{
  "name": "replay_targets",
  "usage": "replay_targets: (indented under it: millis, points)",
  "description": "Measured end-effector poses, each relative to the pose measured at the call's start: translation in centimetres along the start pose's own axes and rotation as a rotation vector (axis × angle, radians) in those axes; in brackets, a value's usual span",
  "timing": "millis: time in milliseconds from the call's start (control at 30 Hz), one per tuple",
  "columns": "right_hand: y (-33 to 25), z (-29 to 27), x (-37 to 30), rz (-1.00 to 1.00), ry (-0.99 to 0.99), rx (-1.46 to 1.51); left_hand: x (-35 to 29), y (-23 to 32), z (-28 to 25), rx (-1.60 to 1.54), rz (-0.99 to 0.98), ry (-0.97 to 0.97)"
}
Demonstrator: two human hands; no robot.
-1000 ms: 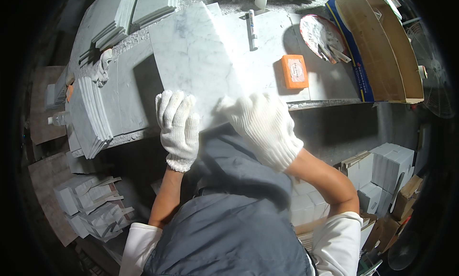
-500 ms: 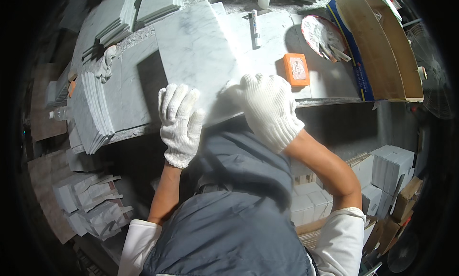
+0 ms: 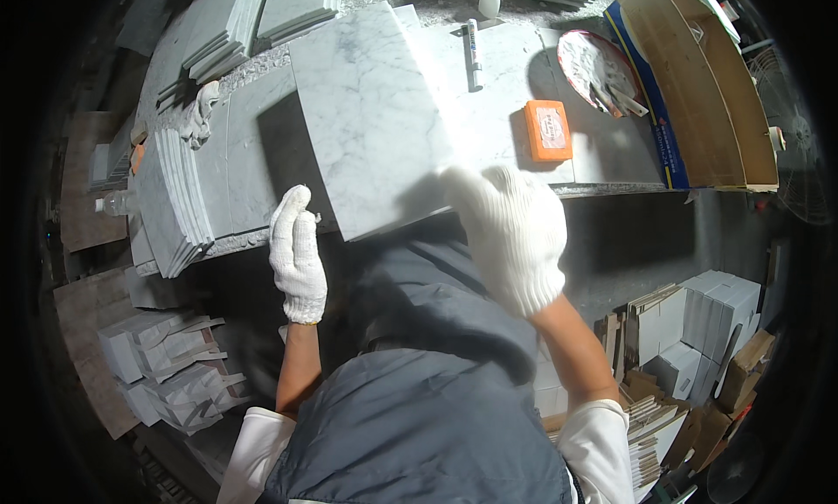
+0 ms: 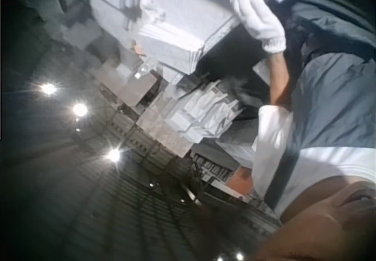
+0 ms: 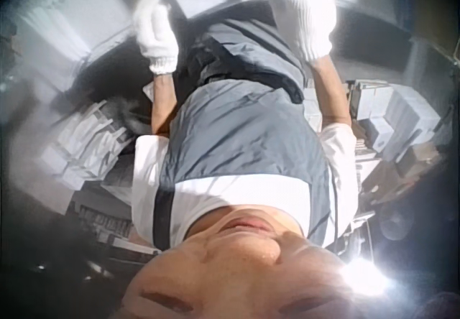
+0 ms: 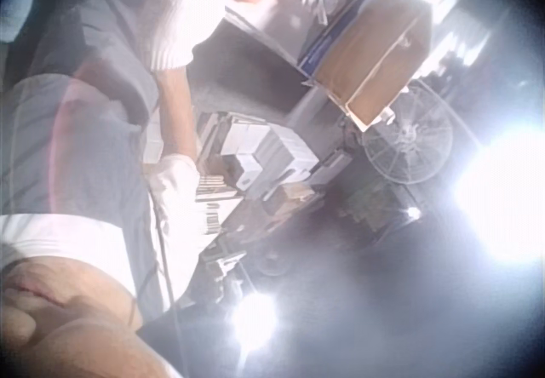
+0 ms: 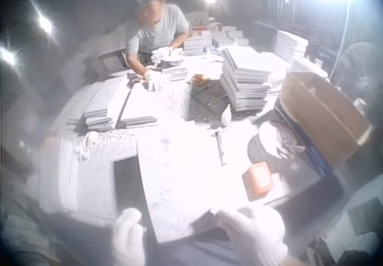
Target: The person repeatedly picks up rectangular stone tiles, rubs their edges with an orange block, and places them into a cardboard box. The person also wipes tile surfaces with gloved hands and stacks finished tiles on the table.
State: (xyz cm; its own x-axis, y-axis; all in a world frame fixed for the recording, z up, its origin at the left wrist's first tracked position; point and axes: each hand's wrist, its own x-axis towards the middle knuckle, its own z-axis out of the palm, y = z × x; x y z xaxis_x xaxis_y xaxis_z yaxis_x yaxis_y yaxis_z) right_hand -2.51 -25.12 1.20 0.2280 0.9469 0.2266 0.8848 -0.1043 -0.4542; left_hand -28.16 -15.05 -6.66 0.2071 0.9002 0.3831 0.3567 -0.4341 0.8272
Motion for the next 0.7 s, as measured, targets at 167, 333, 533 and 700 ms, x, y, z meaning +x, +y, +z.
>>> replay_targets:
  millis: [167, 333, 533, 700]
  points:
    - [-5.3, 4.0, 0.3, 0.005, -0.335, -0.067, -0.1, 1.0, 1.5, 0.122, 0.135, 0.006]
    - [-5.1, 1.9, 1.3, -0.14, -0.293, -0.049, 0.7, 0.9, 0.7, 0.063, 0.133, 0.036]
    - [-7.1, 3.4, 1.5, 0.049, -0.218, 0.117, 0.4, -0.4, -1.0, 0.019, -0.085, 0.104]
    - [-6.8, 3.6, 0.3, -0.132, -0.347, 0.171, -0.2, 0.2, 0.0, -0.035, -0.074, 0.134]
